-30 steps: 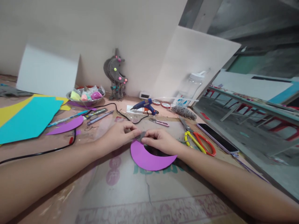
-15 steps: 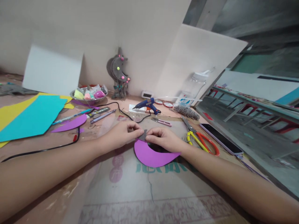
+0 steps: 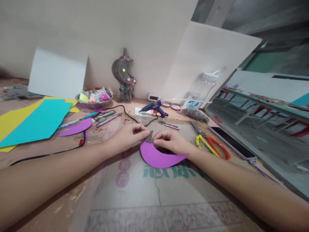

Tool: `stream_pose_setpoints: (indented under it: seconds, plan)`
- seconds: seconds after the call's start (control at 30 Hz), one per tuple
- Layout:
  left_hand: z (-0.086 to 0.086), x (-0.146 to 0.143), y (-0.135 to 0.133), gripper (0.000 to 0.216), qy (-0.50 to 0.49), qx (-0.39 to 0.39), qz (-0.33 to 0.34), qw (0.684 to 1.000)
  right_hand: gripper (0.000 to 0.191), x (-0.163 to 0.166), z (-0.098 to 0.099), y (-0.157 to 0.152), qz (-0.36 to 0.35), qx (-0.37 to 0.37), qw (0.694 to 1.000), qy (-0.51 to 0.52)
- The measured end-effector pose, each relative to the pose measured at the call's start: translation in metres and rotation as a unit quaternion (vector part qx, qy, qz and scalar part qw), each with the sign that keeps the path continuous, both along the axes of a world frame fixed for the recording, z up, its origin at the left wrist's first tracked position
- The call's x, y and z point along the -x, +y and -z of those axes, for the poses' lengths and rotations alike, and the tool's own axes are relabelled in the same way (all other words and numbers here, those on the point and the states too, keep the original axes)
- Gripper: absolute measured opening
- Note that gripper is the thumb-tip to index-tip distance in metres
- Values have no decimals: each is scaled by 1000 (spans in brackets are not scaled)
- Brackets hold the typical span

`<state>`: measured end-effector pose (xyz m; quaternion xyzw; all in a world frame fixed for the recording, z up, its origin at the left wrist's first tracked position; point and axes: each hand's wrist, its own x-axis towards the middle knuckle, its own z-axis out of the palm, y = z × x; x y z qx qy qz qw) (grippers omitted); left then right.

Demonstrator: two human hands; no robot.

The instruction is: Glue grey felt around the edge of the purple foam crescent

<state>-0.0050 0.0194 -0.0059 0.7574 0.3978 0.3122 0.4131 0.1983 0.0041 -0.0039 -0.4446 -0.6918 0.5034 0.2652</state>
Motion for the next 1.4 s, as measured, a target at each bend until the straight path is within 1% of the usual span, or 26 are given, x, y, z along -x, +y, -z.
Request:
stream_pose_setpoints:
  seconds: [0.17,0.3,0.47,0.6,0.7,0.8,1.0,1.1,1.17,1.4]
  plan:
    - [3,1,0,28,24,-34,47,998,34,1,0,0,4,11,1000,14]
    - [2,1,0,28,21,-22,39,999,41,3,2,1,23,35,999,20]
    - [-1,1,0,31,27,-7,29,999,46,5,4,3,57,39,997,36]
    - [0,1,0,32,37,4,35,999,45,5,3,2,61,55,995,51]
    - [2,0,1,28,28,-1,22,999,43,5,2,1,50,59,995,55]
    - [2,0,1,28,-2,-7,11,1000,41,5,2,2,41,56,996,48]
    - [-1,-1,-1,26,1,15,8,1000,37,4,3,1,49,32,998,34]
    - [1,-1,0,25,-6,3,23,1000,37,4,4,0,59,27,997,42]
    - [2,-1,1,25,-10,-1,34,999,37,4,5,0,61,37,996,51]
    - [4,1,3,29,7,-6,43,999,40,5,3,1,81,53,993,70]
